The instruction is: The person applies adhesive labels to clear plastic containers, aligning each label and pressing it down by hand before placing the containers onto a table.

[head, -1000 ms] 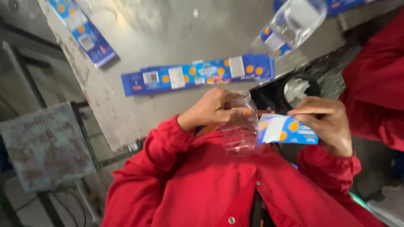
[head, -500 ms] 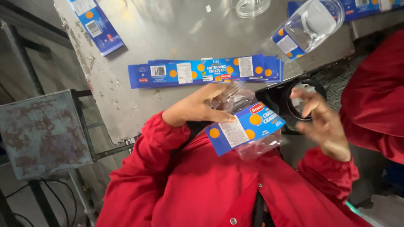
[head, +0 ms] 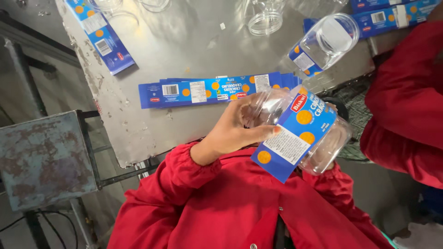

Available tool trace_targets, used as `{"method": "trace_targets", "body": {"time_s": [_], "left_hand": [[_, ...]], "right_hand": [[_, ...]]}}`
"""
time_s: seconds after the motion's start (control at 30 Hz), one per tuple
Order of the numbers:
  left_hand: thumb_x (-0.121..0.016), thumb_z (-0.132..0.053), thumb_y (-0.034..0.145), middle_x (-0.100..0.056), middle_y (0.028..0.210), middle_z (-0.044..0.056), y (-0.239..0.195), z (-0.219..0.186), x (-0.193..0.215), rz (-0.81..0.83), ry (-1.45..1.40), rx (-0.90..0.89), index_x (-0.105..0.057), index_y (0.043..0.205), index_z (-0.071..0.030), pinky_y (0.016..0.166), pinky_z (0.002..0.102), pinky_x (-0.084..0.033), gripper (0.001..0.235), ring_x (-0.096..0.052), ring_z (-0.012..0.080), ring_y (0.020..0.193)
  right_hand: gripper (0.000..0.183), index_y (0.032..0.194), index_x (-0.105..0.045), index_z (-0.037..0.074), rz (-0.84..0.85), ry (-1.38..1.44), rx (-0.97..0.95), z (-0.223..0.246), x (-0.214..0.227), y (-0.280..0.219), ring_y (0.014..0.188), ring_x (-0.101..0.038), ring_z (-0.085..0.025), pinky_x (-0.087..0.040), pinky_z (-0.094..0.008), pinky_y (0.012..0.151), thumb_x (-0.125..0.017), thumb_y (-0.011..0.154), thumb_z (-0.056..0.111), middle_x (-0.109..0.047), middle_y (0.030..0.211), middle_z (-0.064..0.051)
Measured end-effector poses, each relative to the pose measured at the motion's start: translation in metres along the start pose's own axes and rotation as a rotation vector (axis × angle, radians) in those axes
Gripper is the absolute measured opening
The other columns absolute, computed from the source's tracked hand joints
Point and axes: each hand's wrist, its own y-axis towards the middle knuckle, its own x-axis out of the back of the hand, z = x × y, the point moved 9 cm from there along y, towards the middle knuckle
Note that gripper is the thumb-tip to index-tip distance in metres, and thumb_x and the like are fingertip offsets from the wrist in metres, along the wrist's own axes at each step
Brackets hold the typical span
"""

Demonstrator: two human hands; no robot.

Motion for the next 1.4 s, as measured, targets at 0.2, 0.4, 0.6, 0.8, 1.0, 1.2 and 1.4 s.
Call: {"method": "trace_targets", "body": {"time_s": [0.2, 0.4, 0.6, 0.8, 1.0, 1.2, 1.4], "left_hand": [[-0.074, 0.0, 0.095, -0.067, 0.106, -0.002, -0.001, -0.003, 0.002, -0.116, 0.02, -0.07, -0.056, 0.146, 0.003, 0.068, 0.022, -0.046, 0.053, -0.058, 0.0031, 0.084], [-0.072, -0.001, 0.096, -0.067, 0.096, -0.002, -0.006, -0.003, 0.015, -0.36, -0.012, -0.213, -0.056, 0.14, 0.008, 0.069, 0.021, -0.046, 0.048, -0.059, 0.0027, 0.081], [-0.075, 0.0, 0.098, -0.056, 0.09, -0.005, -0.009, 0.011, 0.015, -0.497, 0.127, -0.274, -0.055, 0.15, 0.008, 0.066, 0.018, -0.037, 0.056, -0.046, -0.0006, 0.075], [-0.076, -0.002, 0.091, -0.067, 0.118, 0.004, -0.019, 0.02, 0.01, -0.338, 0.224, -0.122, -0.039, 0.155, 0.002, 0.073, 0.023, -0.05, 0.074, -0.056, 0.0047, 0.087], [-0.075, -0.012, 0.096, -0.074, 0.115, 0.01, -0.034, 0.032, 0.003, -0.258, 0.457, -0.117, -0.031, 0.163, -0.004, 0.084, 0.032, -0.058, 0.081, -0.067, 0.0119, 0.095], [-0.074, -0.029, 0.094, -0.076, 0.098, 0.003, -0.036, 0.02, -0.017, -0.313, 0.812, -0.215, -0.037, 0.16, -0.004, 0.076, 0.037, -0.052, 0.08, -0.07, 0.0229, 0.078], [-0.081, -0.042, 0.093, -0.069, 0.087, 0.003, -0.044, 0.008, -0.069, 0.134, 1.156, -0.477, -0.065, 0.13, -0.01, 0.091, 0.039, -0.052, 0.051, -0.07, 0.022, 0.087]], "right_hand": [[0.033, 0.136, -0.058, -0.001, 0.021, -0.265, 0.218, 0.0, 0.005, -0.019, 0.11, -0.067, -0.032, -0.059, -0.039, 0.094, -0.067, 0.106, 0.009, -0.066, 0.128, -0.017], [0.043, 0.143, -0.054, 0.002, 0.068, -0.472, 0.409, -0.001, -0.003, -0.046, 0.116, -0.065, -0.034, -0.059, -0.038, 0.097, -0.07, 0.104, 0.01, -0.064, 0.134, -0.015], [0.038, 0.116, -0.077, 0.031, 0.19, -0.907, 0.806, 0.103, -0.061, -0.037, 0.123, -0.054, -0.017, -0.026, -0.054, 0.121, -0.087, 0.08, 0.024, -0.062, 0.121, 0.006], [0.028, 0.101, -0.083, 0.018, 0.504, -0.818, 0.979, 0.142, -0.078, -0.003, 0.128, -0.057, -0.03, -0.024, -0.059, 0.121, -0.093, 0.075, 0.022, -0.071, 0.122, -0.001], [0.029, 0.101, -0.078, 0.018, 0.195, -0.41, 0.751, 0.141, -0.077, 0.006, 0.121, -0.058, -0.017, -0.045, -0.048, 0.123, -0.092, 0.075, 0.014, -0.069, 0.114, 0.01], [0.051, 0.129, -0.072, 0.003, -0.164, -0.402, 0.194, 0.115, -0.059, 0.018, 0.125, -0.053, -0.019, -0.051, -0.035, 0.107, -0.09, 0.086, 0.023, -0.058, 0.137, -0.01], [0.123, 0.163, -0.021, -0.006, 0.292, 0.359, -0.609, 0.052, -0.062, 0.03, 0.136, -0.058, -0.032, -0.053, -0.044, 0.113, -0.093, 0.076, 0.043, -0.05, 0.153, -0.024]]}}
